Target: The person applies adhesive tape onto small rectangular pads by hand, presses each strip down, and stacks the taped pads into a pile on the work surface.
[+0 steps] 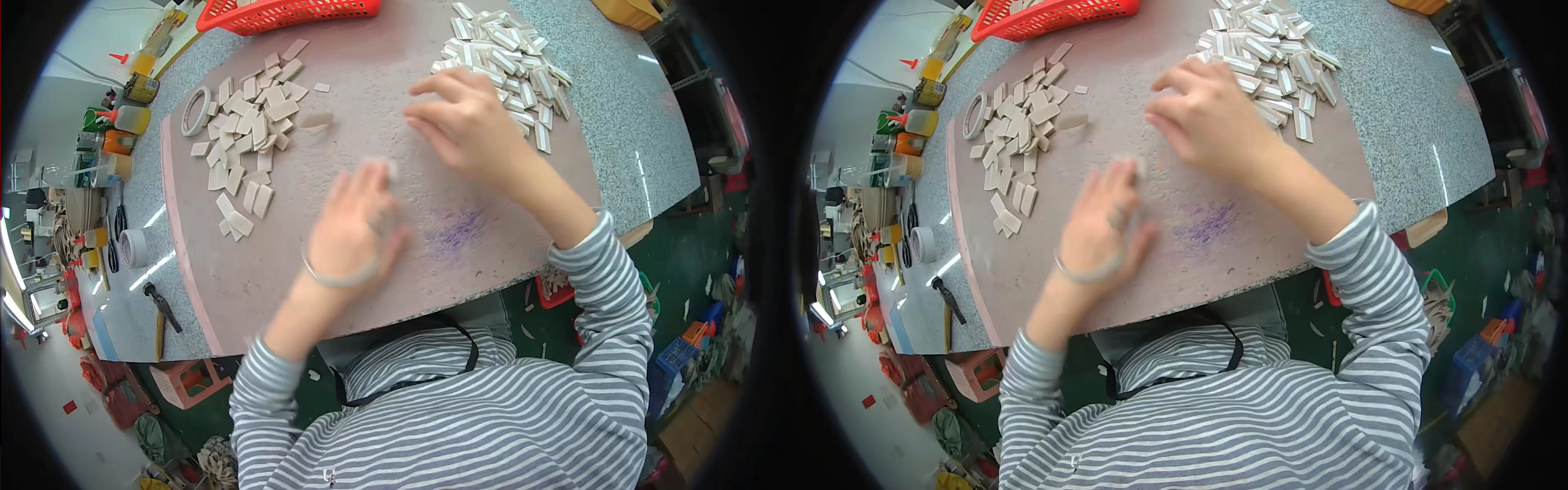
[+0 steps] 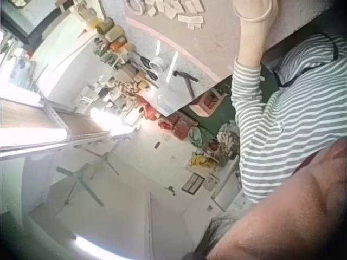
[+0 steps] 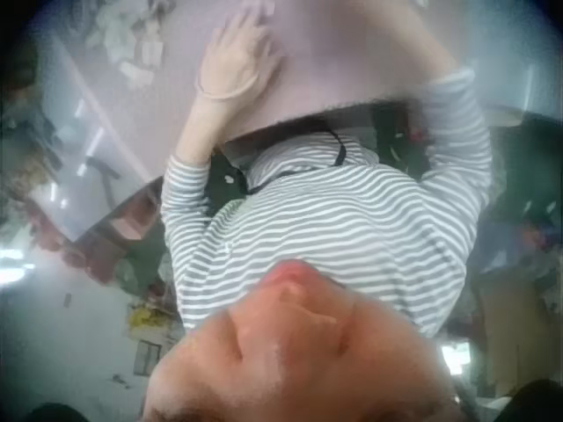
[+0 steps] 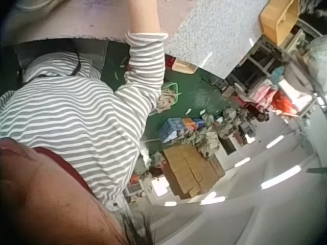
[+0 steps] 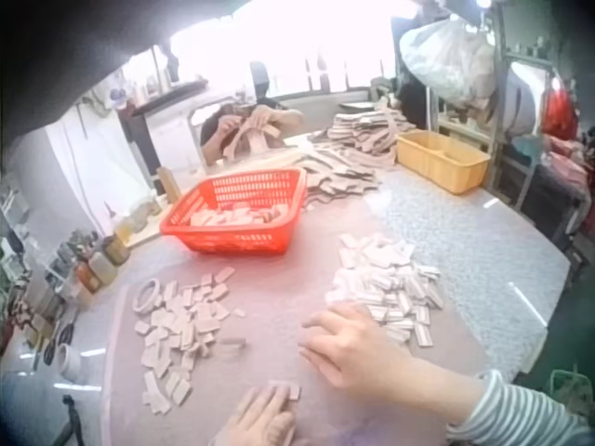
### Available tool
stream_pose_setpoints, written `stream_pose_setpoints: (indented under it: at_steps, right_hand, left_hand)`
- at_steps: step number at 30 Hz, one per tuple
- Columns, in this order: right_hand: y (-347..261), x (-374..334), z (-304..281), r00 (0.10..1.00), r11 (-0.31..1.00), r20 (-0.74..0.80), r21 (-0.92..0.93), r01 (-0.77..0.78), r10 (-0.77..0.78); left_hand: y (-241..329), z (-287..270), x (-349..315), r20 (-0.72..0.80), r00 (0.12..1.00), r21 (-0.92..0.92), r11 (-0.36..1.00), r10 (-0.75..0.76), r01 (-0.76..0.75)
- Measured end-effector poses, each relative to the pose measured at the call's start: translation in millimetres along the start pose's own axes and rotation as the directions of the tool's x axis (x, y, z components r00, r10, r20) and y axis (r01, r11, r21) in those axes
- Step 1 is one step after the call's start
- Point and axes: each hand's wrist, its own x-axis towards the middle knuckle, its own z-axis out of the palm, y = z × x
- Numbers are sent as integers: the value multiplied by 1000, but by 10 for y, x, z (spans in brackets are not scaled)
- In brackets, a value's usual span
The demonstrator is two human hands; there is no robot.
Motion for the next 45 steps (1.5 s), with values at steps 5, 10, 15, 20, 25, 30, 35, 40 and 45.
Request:
stream_pose_setpoints:
  at_steps: [5,10,15,20,25,30,35,40,45]
  right_hand:
    - [-353,297,628,997,995,71,92,30,-36]
    - [-330,65,741,941,973,262,-27,230,-215]
    - [-688,-646,-63,913,1000,407,7,-13,9]
    - [-696,-795,-309,896,756,197,483,-442,398]
    - [-1078,-1223,-581,934,924,240,213,-317,265]
    - [-1207,-1287,-441,944,992,309,-89,-89,112]
    - [-1199,-1195,-376,958,993,276,-112,-42,72]
    - [-1171,-999,-325,964,977,267,-202,64,-8]
    - [-867,-852,-313,908,857,391,405,-319,153]
  left_hand:
    - [959,273,-517,10,998,2,998,-59,59]
    - [776,-89,-516,-130,990,-134,991,-46,28]
    - [310,-497,-621,-42,857,-310,822,-513,477]
    - [286,-256,-24,399,890,-486,772,-221,410]
    - [272,-38,23,278,955,-347,915,-108,205]
    - [387,-107,-1,226,966,-193,966,-129,174]
    - [180,-257,-33,22,990,24,990,141,-142]
    - [471,-514,-254,-133,959,-83,961,252,-264]
    - [153,-506,-334,-201,977,-140,989,-74,46]
